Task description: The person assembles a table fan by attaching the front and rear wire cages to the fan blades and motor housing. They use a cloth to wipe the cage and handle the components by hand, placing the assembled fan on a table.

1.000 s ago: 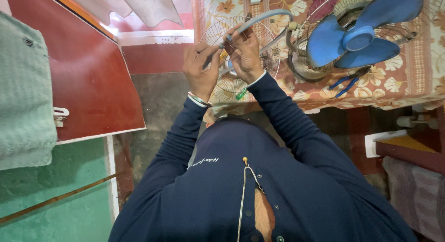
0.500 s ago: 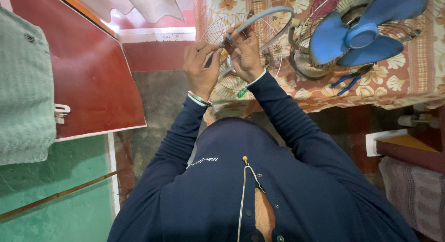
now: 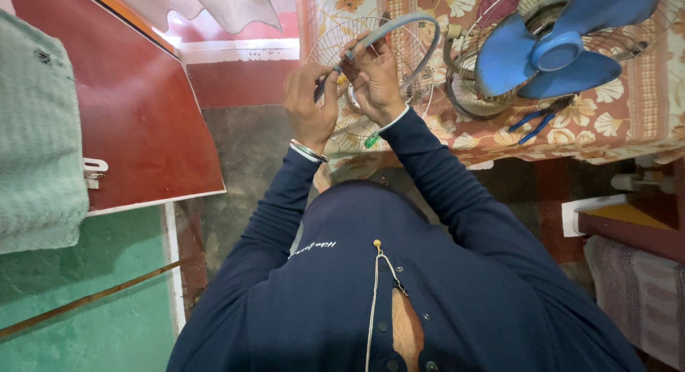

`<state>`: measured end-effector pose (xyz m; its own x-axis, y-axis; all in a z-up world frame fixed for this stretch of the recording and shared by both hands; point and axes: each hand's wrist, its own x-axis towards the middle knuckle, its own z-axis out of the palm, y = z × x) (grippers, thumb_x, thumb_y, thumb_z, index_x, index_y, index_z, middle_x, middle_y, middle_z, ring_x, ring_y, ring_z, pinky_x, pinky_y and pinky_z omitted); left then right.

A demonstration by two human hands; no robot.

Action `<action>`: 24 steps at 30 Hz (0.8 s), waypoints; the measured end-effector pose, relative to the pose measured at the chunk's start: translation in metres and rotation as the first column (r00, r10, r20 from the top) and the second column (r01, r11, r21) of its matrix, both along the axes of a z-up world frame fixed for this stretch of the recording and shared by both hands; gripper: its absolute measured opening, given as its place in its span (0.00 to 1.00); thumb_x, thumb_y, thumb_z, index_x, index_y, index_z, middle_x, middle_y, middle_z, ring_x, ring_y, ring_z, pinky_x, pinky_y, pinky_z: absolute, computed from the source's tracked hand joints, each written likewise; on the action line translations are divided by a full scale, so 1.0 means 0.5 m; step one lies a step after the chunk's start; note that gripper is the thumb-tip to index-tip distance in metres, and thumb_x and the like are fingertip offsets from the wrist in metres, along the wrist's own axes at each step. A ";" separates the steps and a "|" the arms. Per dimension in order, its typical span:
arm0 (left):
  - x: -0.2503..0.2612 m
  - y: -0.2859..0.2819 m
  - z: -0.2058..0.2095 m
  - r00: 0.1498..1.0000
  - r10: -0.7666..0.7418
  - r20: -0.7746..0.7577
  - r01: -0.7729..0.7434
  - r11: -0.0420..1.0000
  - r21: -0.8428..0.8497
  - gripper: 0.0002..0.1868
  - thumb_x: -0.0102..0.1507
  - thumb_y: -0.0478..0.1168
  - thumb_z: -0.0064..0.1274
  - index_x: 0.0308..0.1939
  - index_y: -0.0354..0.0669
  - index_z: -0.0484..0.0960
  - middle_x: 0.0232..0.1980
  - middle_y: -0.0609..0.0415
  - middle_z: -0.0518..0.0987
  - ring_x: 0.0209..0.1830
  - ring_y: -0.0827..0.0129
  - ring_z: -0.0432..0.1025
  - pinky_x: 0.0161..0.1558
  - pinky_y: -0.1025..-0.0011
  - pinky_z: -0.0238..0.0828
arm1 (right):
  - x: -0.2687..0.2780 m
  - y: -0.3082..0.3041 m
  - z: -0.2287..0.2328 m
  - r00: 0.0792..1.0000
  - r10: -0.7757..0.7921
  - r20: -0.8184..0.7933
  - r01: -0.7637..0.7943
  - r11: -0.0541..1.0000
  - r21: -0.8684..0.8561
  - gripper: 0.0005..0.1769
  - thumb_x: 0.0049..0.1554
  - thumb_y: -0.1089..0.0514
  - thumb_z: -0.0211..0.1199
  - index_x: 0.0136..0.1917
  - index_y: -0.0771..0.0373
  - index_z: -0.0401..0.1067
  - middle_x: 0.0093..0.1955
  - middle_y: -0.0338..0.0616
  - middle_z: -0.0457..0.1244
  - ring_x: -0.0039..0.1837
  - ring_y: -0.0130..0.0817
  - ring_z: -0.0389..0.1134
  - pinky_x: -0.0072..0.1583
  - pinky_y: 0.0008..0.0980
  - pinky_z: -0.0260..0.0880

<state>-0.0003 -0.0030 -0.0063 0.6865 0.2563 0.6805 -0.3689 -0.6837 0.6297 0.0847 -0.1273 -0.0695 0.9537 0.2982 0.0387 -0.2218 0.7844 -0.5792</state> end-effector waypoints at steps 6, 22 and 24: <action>0.013 0.001 -0.032 0.998 0.026 -0.059 -0.028 0.999 -0.032 0.05 0.71 0.37 0.51 0.45 0.38 0.75 0.43 0.48 0.76 0.43 0.53 0.73 0.48 0.58 0.68 | -0.003 0.004 -0.002 0.999 0.029 0.015 -0.029 1.000 -0.001 0.19 0.62 0.60 0.69 0.62 0.60 0.65 0.57 0.46 0.67 0.60 0.37 0.71 0.64 0.40 0.74; 0.029 -0.009 -0.029 0.994 -0.081 0.067 0.087 0.992 -0.087 0.06 0.68 0.33 0.58 0.48 0.38 0.78 0.45 0.47 0.79 0.42 0.57 0.76 0.44 0.64 0.75 | 0.017 -0.008 -0.017 1.000 0.012 0.002 -0.012 0.998 0.068 0.18 0.64 0.62 0.66 0.64 0.62 0.65 0.57 0.46 0.68 0.60 0.37 0.71 0.63 0.38 0.75; 0.034 -0.013 -0.038 0.995 -0.093 0.022 0.095 0.986 -0.139 0.04 0.69 0.33 0.56 0.46 0.37 0.77 0.43 0.47 0.78 0.39 0.58 0.75 0.42 0.65 0.73 | 0.017 -0.009 -0.016 1.000 0.008 0.004 -0.009 0.998 0.066 0.18 0.63 0.61 0.66 0.64 0.62 0.65 0.57 0.46 0.68 0.60 0.37 0.72 0.63 0.38 0.75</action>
<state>0.0167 -0.0097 -0.0252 0.7017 0.2844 0.6532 -0.4379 -0.5510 0.7104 0.0932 -0.1317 -0.0776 0.9510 0.3030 0.0617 -0.2268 0.8191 -0.5270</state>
